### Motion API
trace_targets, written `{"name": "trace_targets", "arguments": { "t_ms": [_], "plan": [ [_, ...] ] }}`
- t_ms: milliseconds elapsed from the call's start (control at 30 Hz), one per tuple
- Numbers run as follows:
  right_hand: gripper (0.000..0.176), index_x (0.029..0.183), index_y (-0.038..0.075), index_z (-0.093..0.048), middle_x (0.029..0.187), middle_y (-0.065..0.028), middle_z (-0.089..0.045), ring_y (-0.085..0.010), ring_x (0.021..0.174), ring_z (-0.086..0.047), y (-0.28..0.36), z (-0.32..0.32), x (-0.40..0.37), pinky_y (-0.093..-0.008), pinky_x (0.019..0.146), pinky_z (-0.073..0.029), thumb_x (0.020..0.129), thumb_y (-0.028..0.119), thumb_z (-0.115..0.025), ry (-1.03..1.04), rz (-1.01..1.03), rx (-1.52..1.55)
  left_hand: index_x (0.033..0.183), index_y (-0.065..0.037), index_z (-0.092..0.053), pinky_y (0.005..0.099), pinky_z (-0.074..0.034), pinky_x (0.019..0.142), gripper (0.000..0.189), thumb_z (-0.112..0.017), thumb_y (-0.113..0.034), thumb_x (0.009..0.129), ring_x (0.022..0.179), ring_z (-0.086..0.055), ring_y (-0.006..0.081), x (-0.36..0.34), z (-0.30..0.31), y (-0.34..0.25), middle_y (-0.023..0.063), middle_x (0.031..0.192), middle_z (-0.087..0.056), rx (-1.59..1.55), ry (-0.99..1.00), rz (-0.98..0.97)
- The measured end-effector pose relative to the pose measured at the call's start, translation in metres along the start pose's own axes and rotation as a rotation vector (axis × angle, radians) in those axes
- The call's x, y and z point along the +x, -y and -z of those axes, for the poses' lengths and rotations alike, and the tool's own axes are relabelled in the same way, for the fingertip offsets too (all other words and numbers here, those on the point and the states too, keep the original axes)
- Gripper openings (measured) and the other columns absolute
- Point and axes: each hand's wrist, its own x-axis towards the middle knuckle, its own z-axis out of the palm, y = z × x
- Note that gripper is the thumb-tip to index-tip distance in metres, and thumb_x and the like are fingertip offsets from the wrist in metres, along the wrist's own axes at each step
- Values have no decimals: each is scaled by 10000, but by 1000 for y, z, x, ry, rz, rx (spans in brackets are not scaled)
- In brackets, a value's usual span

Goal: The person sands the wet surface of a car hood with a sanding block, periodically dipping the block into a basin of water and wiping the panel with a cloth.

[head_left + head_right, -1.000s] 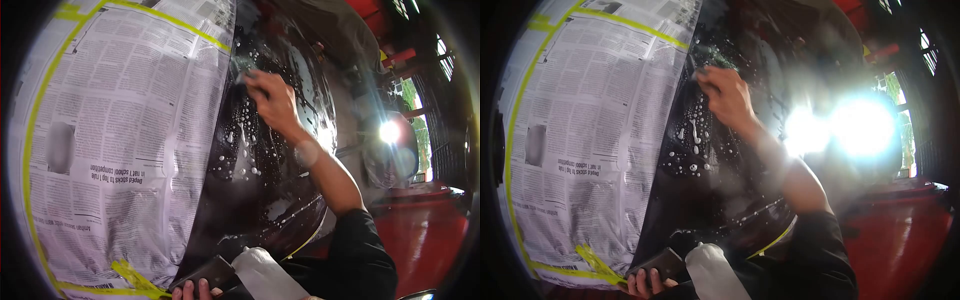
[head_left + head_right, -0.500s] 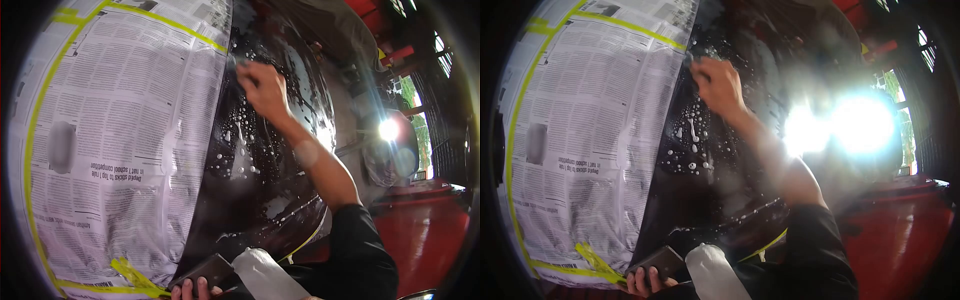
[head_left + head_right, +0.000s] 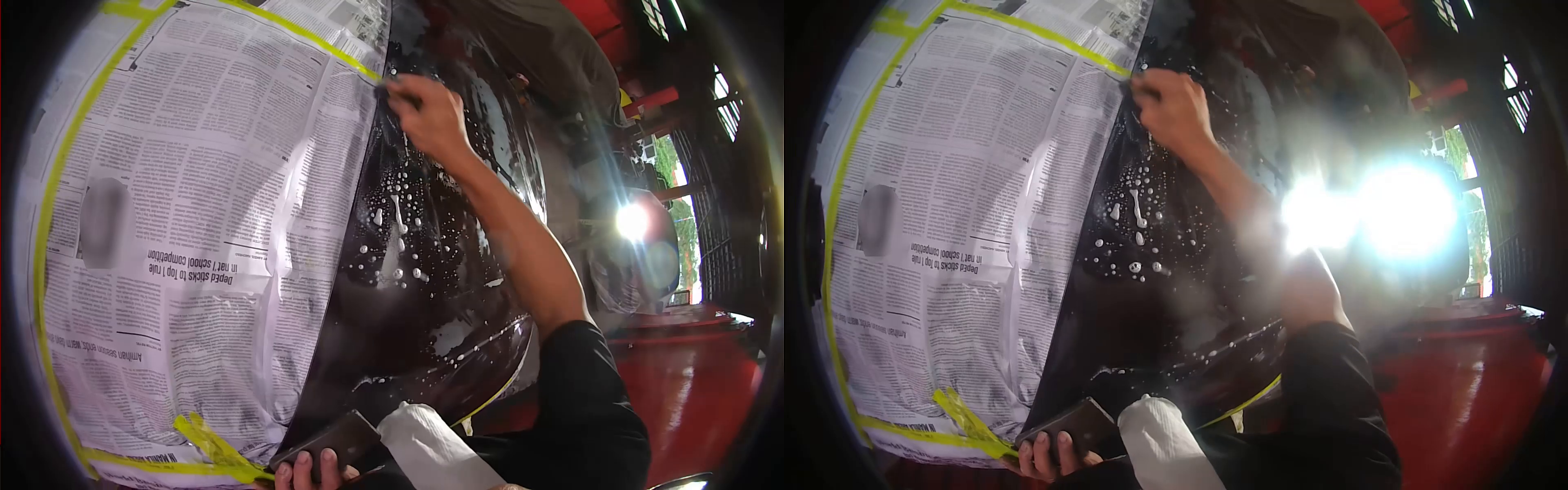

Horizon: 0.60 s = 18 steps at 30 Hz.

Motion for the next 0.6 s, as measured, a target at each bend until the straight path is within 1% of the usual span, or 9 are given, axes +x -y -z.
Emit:
{"name": "trace_targets", "arguments": {
  "t_ms": [67, 100, 167, 300, 400, 433, 500, 533, 600],
  "plan": [
    [202, 1015, 97, -741, 970, -113, -731, -350, 946, -653, -6, -15, 10, -417, 803, -536, 834, 173, -694, -142, 105, 13, 1414, -152, -398, 394, -526, 870, 405, -440, -335, 1055, 1035, -647, 220, 22, 20, 5, -49, 1223, -667, -12, 116, 68],
    [212, 1025, 95, -738, 1001, -120, -729, -348, 956, -655, 4, -6, -7, -415, 822, -534, 828, 167, -705, -93, 70, -46, 1414, -152, -398, 394, -526, 870, 405, -440, -335, 1055, 1035, -647, 220, 13, 10, 4, -49, 1223, -667, -7, 113, 71],
    [214, 1029, 95, -738, 1016, -125, -726, -348, 960, -660, 15, 2, -53, -414, 829, -535, 827, 159, -705, -110, 113, -6, 1440, -163, -392, 381, -515, 860, 436, -438, -355, 1051, 1002, -638, 211, -9, -20, 0, -54, 1220, -669, 100, -141, -3],
    [225, 1049, 100, -742, 1073, -134, -721, -339, 996, -679, 4, -4, -18, -400, 874, -535, 832, 149, -702, -82, 100, 15, 1372, -184, -520, 387, -506, 860, 393, -440, -381, 1041, 988, -624, 207, -3, 3, 5, -41, 1182, -678, -60, 4, -38],
    [238, 1055, 104, -744, 1089, -128, -722, -334, 1008, -680, -23, -21, 63, -396, 894, -533, 828, 167, -709, -38, -117, -19, 1228, -206, -655, 395, -496, 879, 344, -454, -397, 1024, 1003, -616, 210, -17, 2, -13, -16, 1141, -686, -51, 116, 202],
    [238, 1055, 104, -744, 1089, -128, -722, -334, 1008, -680, -26, -23, 64, -396, 894, -533, 828, 167, -709, -40, -111, -17, 1174, -212, -683, 403, -500, 873, 327, -467, -399, 1014, 996, -619, 212, -25, -7, -13, -9, 1132, -688, -54, 41, 196],
    [243, 1052, 104, -745, 1054, -127, -730, -336, 987, -685, -31, -27, 65, -399, 901, -529, 826, 180, -705, -90, -54, -42, 1119, -218, -712, 412, -503, 867, 316, -481, -400, 1004, 990, -621, 215, -31, -23, -27, -2, 1124, -689, -56, -42, 185],
    [243, 1052, 104, -745, 1054, -127, -730, -336, 987, -685, -29, -26, 49, -399, 901, -529, 826, 180, -705, -93, -56, -44, 1132, -220, -707, 436, -500, 871, 316, -490, -406, 998, 997, -622, 222, -23, -25, -43, 2, 1122, -690, -87, -124, 409],
    [240, 1051, 110, -748, 1020, -128, -737, -342, 974, -691, -18, -23, 1, -400, 906, -527, 831, 186, -690, -189, 169, -42, 1144, -221, -703, 459, -497, 875, 318, -500, -412, 991, 1003, -622, 230, -15, -13, -41, 6, 1121, -690, -122, -196, 639]
  ]
}}
